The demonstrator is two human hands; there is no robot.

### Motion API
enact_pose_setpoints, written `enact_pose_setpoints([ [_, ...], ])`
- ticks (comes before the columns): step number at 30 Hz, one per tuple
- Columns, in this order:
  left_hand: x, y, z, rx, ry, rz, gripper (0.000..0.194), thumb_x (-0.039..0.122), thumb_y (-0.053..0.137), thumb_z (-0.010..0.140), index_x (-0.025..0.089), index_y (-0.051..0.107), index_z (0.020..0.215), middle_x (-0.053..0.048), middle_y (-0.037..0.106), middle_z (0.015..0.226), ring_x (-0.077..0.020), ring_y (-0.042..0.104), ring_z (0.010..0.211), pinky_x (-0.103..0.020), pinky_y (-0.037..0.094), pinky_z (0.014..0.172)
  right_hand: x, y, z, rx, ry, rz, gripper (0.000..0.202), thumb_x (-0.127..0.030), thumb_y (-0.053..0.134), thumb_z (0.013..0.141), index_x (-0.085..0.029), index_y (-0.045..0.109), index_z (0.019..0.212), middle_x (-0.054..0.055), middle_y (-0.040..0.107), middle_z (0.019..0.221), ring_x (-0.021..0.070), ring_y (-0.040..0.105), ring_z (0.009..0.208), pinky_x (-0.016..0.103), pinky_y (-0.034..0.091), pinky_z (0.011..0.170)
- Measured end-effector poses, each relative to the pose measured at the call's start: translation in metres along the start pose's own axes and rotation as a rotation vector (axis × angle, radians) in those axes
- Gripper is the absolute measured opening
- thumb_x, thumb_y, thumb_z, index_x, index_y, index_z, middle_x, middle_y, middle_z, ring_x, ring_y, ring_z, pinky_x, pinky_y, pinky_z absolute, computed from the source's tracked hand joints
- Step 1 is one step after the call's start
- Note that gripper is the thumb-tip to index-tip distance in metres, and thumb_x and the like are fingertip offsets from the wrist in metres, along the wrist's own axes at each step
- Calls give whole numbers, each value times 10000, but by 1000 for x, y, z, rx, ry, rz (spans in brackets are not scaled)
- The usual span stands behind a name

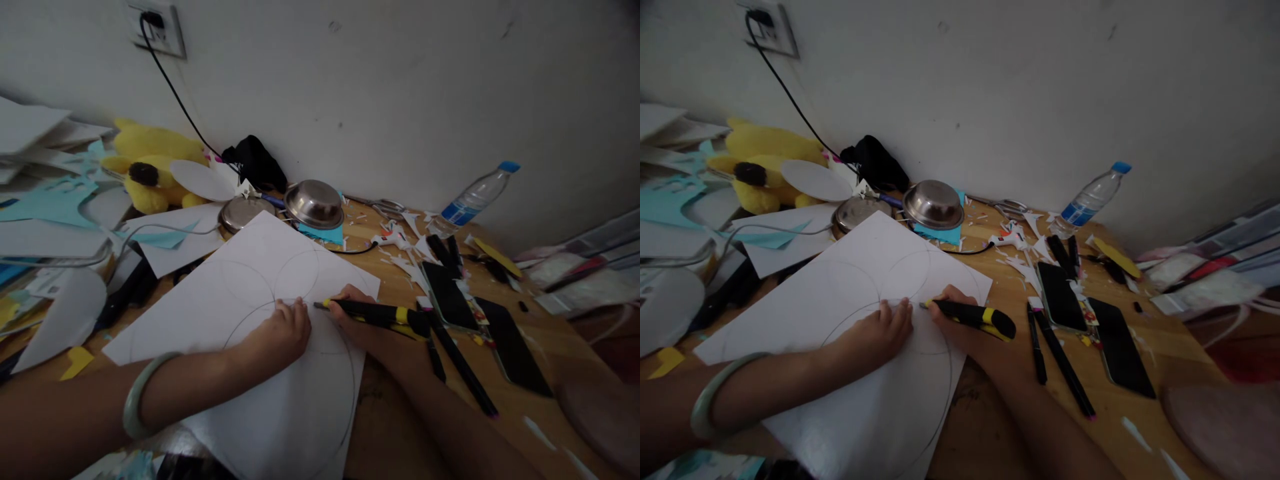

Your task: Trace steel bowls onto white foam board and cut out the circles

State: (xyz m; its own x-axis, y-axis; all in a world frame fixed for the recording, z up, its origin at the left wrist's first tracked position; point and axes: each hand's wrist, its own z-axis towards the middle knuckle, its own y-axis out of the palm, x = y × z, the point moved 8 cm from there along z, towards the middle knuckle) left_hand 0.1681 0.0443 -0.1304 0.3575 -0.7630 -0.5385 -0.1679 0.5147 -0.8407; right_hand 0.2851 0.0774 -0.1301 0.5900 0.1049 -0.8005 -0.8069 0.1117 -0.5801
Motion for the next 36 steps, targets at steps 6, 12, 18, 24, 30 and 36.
enact_pose_setpoints([
  [6,2,-8,0,63,-40,118,326,39,483,784,24,627,1077,-222,644,1067,-324,676,784,-317,515,524,-14,-6,0,18,-130,79,79,-290,571,752,-215,548,746,-6,572,704,158,522,649,284,412,593],
  [12,-2,-10,1,107,-64,14,278,113,513,821,10,628,1052,-223,648,1042,-294,653,884,-319,524,633,-24,-9,3,87,-252,732,168,-327,496,800,-233,599,893,42,611,852,215,566,884,391,426,826],
  [18,-8,-5,5,97,-98,-110,269,133,498,856,20,617,1070,-203,628,1080,-254,622,943,-285,515,676,-25,9,10,35,-203,994,291,-356,503,756,-218,417,515,-30,414,483,152,451,524,365,426,657],
  [24,-6,-2,8,23,-83,-95,286,47,459,823,-5,607,1062,-221,633,1036,-247,631,892,-275,513,631,-24,7,9,107,-207,1009,339,-363,492,728,-218,346,458,-34,346,430,138,363,467,331,365,560],
  [30,-8,-2,7,3,-89,-113,327,27,479,789,-25,589,1093,-225,634,1022,-247,635,881,-260,510,593,-30,4,3,128,-242,965,365,-397,503,723,-221,334,452,-28,349,433,141,364,465,337,359,553],
  [36,-9,-2,8,-32,-89,-168,294,50,484,824,-15,587,1091,-233,622,1050,-235,633,892,-253,516,610,-33,0,-2,130,-276,929,350,-363,498,742,-216,334,470,-32,349,445,140,374,476,345,362,564],
])
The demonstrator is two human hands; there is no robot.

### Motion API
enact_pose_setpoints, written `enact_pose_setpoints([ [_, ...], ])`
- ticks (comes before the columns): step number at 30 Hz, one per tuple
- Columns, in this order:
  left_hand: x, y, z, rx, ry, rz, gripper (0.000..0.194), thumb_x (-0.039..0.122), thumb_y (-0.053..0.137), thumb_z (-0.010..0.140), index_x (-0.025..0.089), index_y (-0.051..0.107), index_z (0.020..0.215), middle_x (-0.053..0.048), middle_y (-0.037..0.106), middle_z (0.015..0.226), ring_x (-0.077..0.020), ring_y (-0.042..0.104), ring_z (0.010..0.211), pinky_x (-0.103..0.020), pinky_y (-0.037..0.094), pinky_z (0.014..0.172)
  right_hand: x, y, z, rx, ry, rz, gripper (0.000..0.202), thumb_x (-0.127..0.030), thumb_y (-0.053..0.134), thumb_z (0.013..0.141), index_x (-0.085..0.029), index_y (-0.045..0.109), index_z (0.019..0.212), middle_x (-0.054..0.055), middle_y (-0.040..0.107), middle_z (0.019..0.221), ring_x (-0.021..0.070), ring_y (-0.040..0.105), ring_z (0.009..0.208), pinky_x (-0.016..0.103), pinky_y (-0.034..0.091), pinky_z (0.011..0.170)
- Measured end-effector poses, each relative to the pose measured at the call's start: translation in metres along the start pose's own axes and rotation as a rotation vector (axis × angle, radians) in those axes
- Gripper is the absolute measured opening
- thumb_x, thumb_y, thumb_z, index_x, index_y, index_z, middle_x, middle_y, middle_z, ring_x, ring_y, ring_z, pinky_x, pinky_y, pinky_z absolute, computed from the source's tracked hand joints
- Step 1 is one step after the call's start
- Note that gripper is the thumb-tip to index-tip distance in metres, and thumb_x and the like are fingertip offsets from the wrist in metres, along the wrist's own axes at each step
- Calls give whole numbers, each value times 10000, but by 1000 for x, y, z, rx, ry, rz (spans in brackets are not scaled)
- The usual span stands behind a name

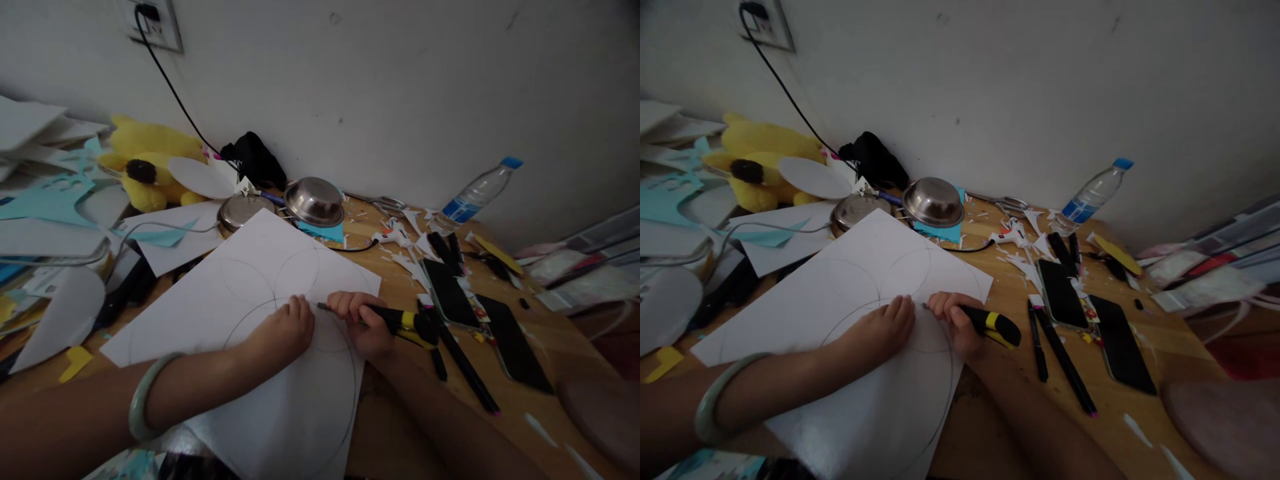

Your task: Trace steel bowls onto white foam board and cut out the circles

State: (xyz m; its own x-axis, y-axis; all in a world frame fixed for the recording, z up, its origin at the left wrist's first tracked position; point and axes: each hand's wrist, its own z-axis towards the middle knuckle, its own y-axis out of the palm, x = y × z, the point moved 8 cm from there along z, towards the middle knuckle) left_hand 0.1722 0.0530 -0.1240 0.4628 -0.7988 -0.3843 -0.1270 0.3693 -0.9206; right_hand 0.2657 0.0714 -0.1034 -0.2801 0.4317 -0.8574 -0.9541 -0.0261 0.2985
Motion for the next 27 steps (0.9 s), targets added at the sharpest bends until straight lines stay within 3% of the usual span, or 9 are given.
enact_pose_setpoints([
  [17,-3,-1,-2,-46,40,-31,295,33,450,840,6,578,1105,-217,593,1113,-238,608,936,-264,516,621,-6,3,-10,-36,-83,54,286,-270,455,811,-201,398,540,-17,392,514,142,391,536,340,345,597],
  [22,-11,-14,-1,28,31,-151,229,170,436,906,67,604,1022,-143,608,1029,-227,580,881,-308,497,653,-30,5,-5,9,-96,35,321,-313,472,796,-203,371,512,-29,361,469,139,377,495,339,344,580],
  [27,-17,-12,3,23,-14,-266,207,235,480,900,95,616,969,-97,599,939,-213,549,841,-317,472,678,-45,4,-5,-8,-124,109,300,-278,444,822,-194,389,539,-35,350,469,129,354,485,327,325,582],
])
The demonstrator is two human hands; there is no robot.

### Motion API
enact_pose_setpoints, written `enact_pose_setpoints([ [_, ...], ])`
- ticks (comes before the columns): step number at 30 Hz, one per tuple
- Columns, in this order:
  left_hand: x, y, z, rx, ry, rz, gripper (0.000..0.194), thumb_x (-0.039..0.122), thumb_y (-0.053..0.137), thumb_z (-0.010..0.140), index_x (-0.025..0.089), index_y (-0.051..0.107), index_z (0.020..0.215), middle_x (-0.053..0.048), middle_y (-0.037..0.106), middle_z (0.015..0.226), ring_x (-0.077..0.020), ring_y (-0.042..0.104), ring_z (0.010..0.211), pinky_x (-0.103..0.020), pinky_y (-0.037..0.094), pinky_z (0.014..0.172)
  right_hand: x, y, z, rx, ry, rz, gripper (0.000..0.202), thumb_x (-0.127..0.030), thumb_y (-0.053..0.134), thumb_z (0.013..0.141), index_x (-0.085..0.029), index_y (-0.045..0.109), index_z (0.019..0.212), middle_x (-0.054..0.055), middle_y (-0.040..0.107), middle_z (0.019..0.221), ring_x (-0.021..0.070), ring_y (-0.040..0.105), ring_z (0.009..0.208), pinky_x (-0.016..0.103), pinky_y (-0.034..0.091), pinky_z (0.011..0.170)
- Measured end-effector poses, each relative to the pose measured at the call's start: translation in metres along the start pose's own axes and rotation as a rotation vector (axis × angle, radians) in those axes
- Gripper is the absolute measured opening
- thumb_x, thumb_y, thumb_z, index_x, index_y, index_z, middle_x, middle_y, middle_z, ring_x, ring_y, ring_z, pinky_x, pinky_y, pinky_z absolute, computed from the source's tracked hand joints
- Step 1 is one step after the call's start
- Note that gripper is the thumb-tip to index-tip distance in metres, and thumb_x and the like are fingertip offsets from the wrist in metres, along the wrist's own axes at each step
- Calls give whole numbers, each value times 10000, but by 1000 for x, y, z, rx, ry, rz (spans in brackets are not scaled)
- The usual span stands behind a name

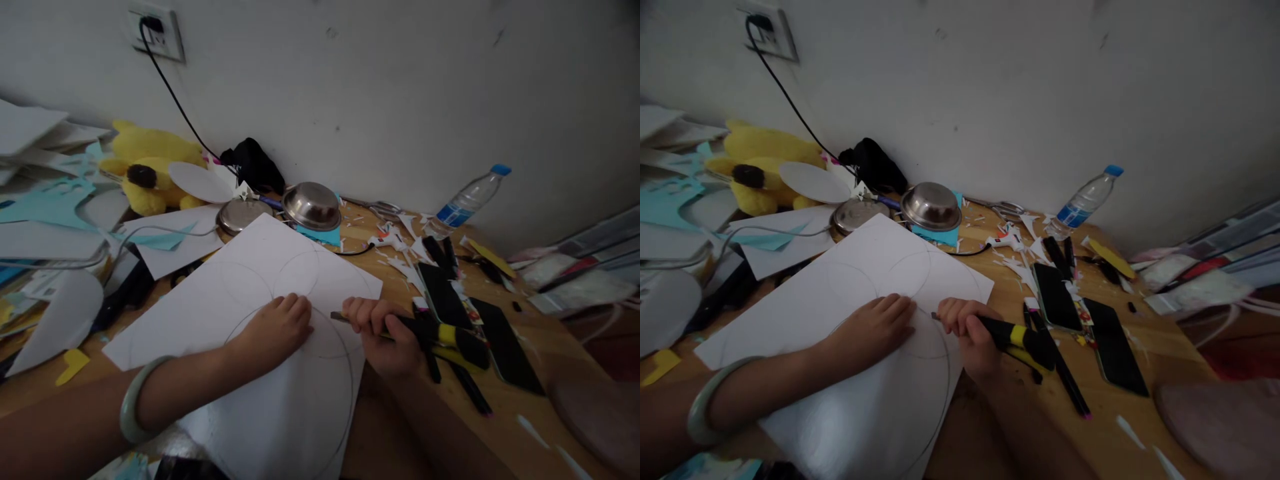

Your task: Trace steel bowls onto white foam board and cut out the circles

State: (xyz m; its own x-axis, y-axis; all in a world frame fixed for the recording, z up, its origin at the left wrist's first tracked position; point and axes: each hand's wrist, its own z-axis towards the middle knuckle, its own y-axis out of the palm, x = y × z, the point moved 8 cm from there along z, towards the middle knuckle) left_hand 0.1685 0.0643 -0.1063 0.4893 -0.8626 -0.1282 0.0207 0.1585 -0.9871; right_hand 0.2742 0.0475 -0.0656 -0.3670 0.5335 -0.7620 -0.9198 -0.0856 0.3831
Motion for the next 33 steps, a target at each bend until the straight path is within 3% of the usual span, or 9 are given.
enact_pose_setpoints([
  [12,7,12,-3,-77,79,63,254,219,427,923,86,636,981,-141,587,1039,-244,546,904,-330,459,638,34,-8,-3,-53,45,16,286,-263,455,850,-191,460,573,-23,412,525,139,432,540,337,351,613],
  [25,8,12,-4,-45,83,81,270,235,410,927,107,642,978,-136,581,1065,-233,541,915,-319,454,656,39,-11,-5,-95,72,11,281,-258,461,865,-190,489,594,-9,438,553,150,443,567,349,354,615],
  [33,8,11,-3,-39,85,60,257,225,417,924,111,646,949,-138,584,1046,-241,545,905,-330,456,649,47,-15,-8,-48,58,-1,310,-272,453,869,-194,446,569,-21,392,531,137,403,545,320,330,575],
])
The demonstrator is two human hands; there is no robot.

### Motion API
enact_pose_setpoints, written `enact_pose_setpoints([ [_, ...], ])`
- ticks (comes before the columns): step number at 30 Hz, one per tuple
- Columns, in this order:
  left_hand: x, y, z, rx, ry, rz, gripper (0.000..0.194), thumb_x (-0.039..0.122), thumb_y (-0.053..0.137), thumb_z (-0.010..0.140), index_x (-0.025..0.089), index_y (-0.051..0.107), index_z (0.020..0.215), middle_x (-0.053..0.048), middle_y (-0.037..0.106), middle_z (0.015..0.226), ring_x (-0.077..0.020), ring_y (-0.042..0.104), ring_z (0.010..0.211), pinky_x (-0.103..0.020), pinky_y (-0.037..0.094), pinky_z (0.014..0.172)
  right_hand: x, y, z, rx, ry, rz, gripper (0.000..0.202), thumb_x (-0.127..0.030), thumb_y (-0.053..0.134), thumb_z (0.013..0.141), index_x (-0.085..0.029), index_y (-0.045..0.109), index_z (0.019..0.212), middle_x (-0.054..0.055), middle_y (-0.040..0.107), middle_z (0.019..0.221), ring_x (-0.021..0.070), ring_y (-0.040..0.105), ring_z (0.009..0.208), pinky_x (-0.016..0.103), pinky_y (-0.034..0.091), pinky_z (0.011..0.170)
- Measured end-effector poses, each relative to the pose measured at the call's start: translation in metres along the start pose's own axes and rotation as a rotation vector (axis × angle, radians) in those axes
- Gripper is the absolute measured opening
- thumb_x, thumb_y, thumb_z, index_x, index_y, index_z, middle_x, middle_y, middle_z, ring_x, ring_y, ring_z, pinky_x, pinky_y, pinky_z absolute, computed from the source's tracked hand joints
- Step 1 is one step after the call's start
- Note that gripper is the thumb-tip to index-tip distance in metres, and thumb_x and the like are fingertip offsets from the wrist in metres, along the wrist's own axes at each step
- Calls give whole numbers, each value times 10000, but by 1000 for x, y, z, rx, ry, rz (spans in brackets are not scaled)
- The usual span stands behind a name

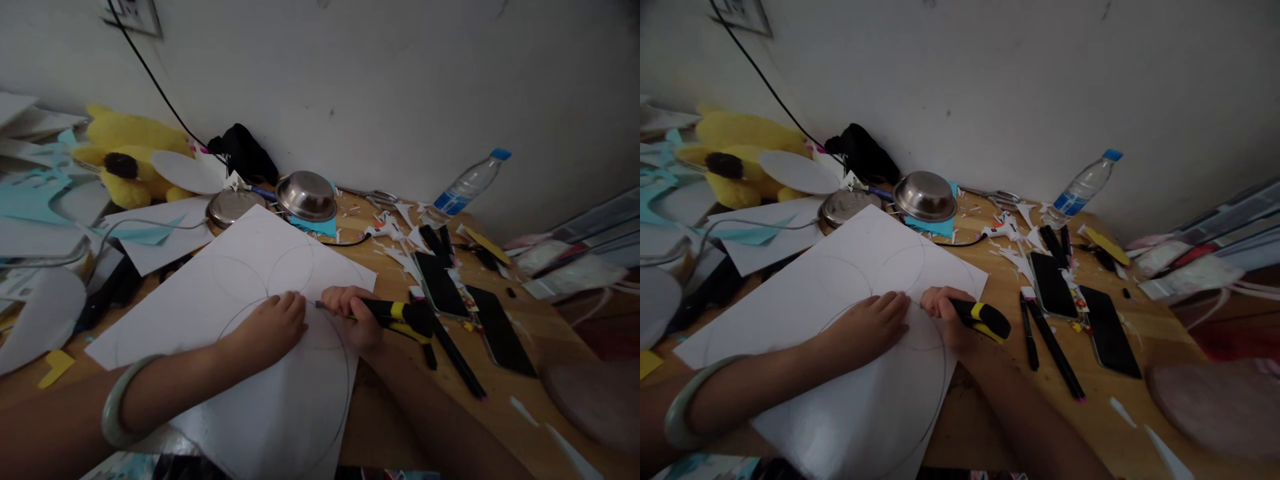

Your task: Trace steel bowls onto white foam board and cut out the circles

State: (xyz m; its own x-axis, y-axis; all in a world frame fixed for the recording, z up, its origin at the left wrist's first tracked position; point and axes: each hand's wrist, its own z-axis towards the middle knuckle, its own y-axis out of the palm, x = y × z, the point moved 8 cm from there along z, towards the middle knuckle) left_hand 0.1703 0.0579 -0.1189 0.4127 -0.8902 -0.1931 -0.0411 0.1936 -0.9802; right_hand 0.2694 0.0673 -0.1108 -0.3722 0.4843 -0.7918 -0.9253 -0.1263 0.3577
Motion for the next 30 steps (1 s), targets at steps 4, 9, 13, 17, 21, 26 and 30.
enact_pose_setpoints([
  [4,-1,2,1,-22,-15,-16,243,234,432,922,119,646,937,-129,583,1023,-228,543,892,-320,449,654,6,-1,-4,24,20,-50,317,-294,463,864,-199,421,565,-26,387,537,131,396,541,321,339,589],
  [9,-2,2,0,3,-30,-45,237,246,432,922,118,631,928,-125,574,996,-219,538,875,-320,444,655,7,-2,-4,44,35,-57,329,-338,481,847,-202,417,554,-29,387,528,132,390,532,322,340,582],
  [13,-6,-7,-3,46,-39,-72,224,225,426,914,108,613,954,-120,592,969,-225,549,869,-331,453,670,3,-4,3,111,107,-9,338,-353,499,813,-205,406,523,-36,368,493,134,386,505,323,346,566],
  [17,-29,-19,-4,132,-107,-163,287,285,430,911,130,547,1123,-120,568,1136,-240,532,1006,-370,445,828,-24,-4,9,153,14,13,344,-338,485,796,-198,389,496,-38,350,463,131,385,475,325,338,566],
  [21,-81,-20,-7,207,-337,-201,428,373,416,908,145,437,1270,-124,473,1302,-268,452,1162,-420,394,948,-48,-11,11,208,-54,-10,360,-375,466,778,-192,352,489,-44,312,436,128,375,449,335,338,583],
  [26,-138,-10,-22,92,-622,-69,457,405,417,893,89,462,1221,-191,520,1214,-336,520,1070,-452,474,805,-53,-20,12,192,-46,-16,337,-347,459,794,-194,395,502,-37,338,442,134,394,476,339,344,607],
  [30,-160,-4,-29,-33,-625,-17,356,399,378,909,109,583,943,-165,591,1006,-325,563,946,-412,489,709,-47,-22,14,198,28,10,348,-385,481,776,-194,406,495,-39,348,434,135,410,472,340,350,602],
])
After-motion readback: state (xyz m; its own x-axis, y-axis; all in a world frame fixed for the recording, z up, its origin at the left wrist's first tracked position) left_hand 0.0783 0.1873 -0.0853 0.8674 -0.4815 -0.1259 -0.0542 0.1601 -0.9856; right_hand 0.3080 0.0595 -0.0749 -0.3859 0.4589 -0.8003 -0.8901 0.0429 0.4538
